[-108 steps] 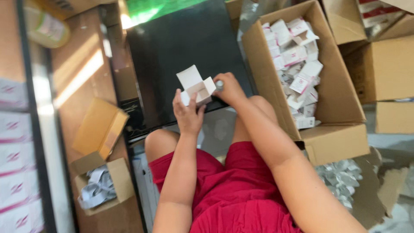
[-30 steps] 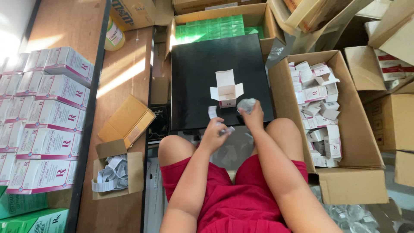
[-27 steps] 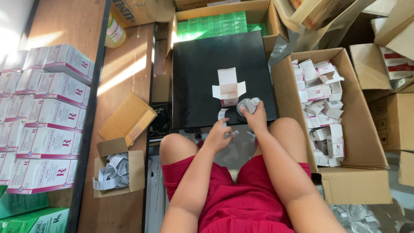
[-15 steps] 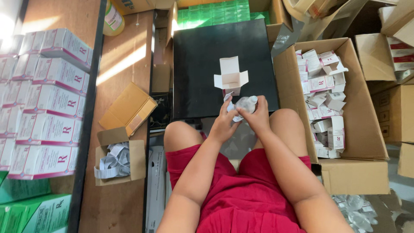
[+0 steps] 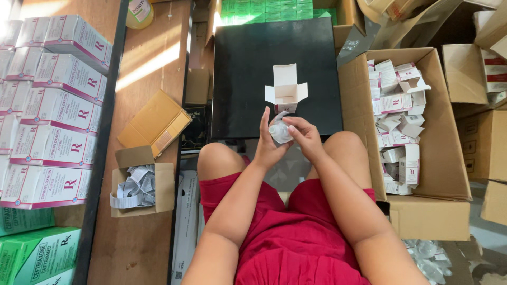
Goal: The person sits on the floor and repeatedly picks up small white boxes and plastic-wrapped bottles from a cardboard box. They place the bottles into the boxes, close the flaps, and then place the completed boxes onto a nearby shelf.
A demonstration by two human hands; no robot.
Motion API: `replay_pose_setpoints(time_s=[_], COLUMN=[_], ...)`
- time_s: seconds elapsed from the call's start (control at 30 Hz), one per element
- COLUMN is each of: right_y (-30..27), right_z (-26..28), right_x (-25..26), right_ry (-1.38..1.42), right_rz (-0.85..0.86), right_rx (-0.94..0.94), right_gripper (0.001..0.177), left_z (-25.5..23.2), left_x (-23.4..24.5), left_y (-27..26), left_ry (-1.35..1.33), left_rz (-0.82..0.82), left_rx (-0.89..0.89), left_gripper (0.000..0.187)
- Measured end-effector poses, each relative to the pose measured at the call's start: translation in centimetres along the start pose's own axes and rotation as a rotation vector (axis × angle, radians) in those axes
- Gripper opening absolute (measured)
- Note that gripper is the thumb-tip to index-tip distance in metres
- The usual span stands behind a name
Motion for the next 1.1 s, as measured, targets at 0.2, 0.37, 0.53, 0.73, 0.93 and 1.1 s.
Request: replay_pose_setpoints(time_s=[0.2, 0.37, 0.53, 0.73, 0.93, 1.1], right_y=[0.0, -0.3, -0.7, -0.7, -2.0, -2.3], right_z=[-3.6, -4.7, -6.4, -5.3, -1.6, -2.0], right_x=[2.1, 1.8, 1.6, 2.1, -0.4, -1.4], right_ry=[0.338, 0.422, 0.258, -0.038, -0.102, -0.089], right_rz=[-0.002, -0.071, -0.096, -0.05, 0.09, 0.09], right_rx=[-0.226, -0.365, -0.438, -0.236, -0.154, -0.147], right_gripper=[0.034, 0.048, 0.05, 0.039, 0.049, 0.053], left_z=[2.6, 4.8, 6.1, 7.0, 7.3, 7.0], left_x=[0.3, 0.4, -0.4, -0.4, 0.5, 0.9], left_y=[0.0, -0.9, -1.7, -1.9, -1.4, -1.2], left_ry=[-0.393, -0.66, -0.67, -0.761, -0.905, -0.731], left_rz=[-0.038, -0.094, -0.03, -0.055, -0.021, 0.003], left_rx=[0.282, 0.478, 0.534, 0.596, 0.581, 0.528], left_gripper=[0.14, 0.124, 0.105, 0.102, 0.1, 0.098])
Point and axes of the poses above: each hand's wrist, its own y-axis towards the middle knuckle, its own x-axis out of the back of the hand, z = x × y, the point moved 9 cm from there along y, towards the middle knuckle, and after that the axes turned 6 degrees about y, right-handed, at the moved point
